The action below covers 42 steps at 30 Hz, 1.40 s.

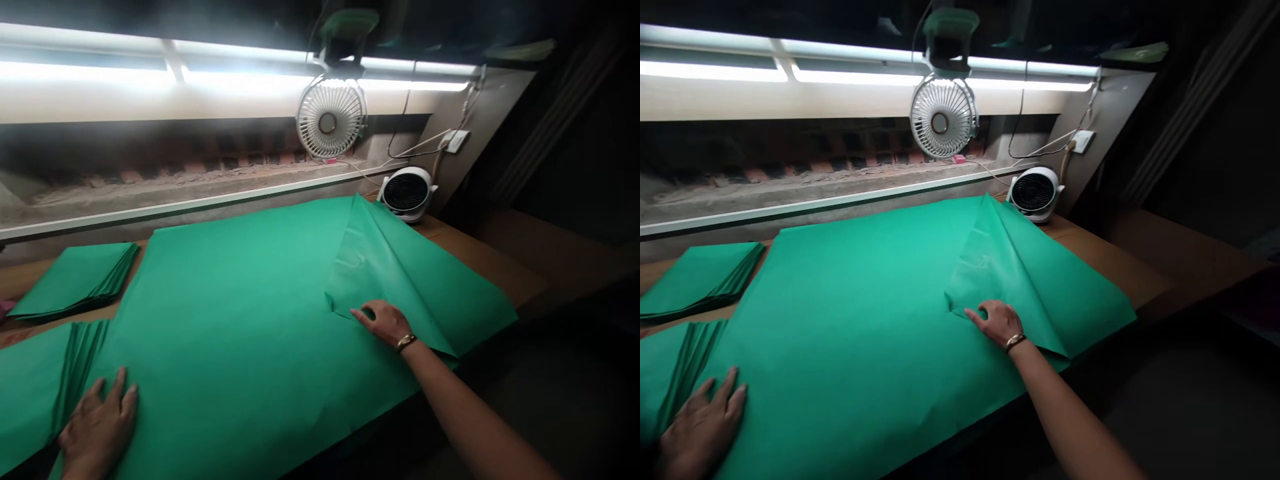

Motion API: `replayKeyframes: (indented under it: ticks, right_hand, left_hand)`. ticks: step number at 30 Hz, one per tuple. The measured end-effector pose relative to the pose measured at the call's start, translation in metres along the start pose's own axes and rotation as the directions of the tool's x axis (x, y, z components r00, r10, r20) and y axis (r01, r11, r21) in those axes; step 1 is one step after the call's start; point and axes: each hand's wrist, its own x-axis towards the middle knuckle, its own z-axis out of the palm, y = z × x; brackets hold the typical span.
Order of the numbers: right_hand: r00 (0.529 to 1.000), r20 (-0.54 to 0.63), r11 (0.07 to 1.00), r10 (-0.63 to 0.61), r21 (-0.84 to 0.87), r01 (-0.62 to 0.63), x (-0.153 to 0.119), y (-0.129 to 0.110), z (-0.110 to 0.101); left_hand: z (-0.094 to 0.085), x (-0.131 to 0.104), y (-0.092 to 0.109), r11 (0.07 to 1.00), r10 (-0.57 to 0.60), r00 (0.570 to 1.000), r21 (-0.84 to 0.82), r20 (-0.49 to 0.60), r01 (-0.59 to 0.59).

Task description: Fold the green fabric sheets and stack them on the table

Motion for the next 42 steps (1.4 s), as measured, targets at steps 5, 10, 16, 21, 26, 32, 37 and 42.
replayKeyframes:
  ticks: [5,10,16,21,26,32,37,42]
  right_hand:
    - [0.972,0.160,0.982,0.171,-0.112,-0.155,0.048,-0.016,0.009]
    - [0.970,0.195,0.988,0.148,0.018,-0.154,0.063,-0.010,0.015]
    - [0.990,0.115,0.922,0.078,0.371,-0.115,0.039,0.001,0.019]
    - [0.996,0.070,0.845,0.060,0.528,-0.088,0.025,-0.006,0.024]
    - [0.993,0.050,0.812,0.110,0.572,-0.119,0.022,-0.012,0.026]
    - [0.907,-0.070,0.811,0.416,0.479,-0.335,0.029,0.010,0.015]
    - [0.718,-0.125,0.693,0.685,0.414,-0.590,0.031,0.067,-0.017]
    - [0.542,-0.066,0.524,0.838,0.374,-0.765,0.013,0.123,-0.041]
  left_hand:
    - [0.006,-0.003,-0.009,0.999,0.027,0.999,-0.043,-0.021,-0.028]
    - [0.002,-0.005,-0.010,0.997,0.044,0.999,-0.067,-0.033,-0.046]
    - [-0.019,-0.012,0.051,0.866,0.222,0.963,-0.424,-0.151,-0.266]
    - [-0.031,-0.028,0.190,0.330,0.519,0.846,-0.941,0.122,-0.067]
    - [-0.029,-0.037,0.324,0.299,0.592,0.745,-0.942,0.307,0.151]
    - [-0.041,-0.042,0.404,0.628,0.552,0.748,-0.774,0.368,-0.083]
    - [-0.047,-0.061,0.415,0.686,0.631,0.711,-0.652,0.310,-0.324]
    - [-0.033,-0.072,0.384,0.496,0.836,0.529,-0.616,0.148,-0.612]
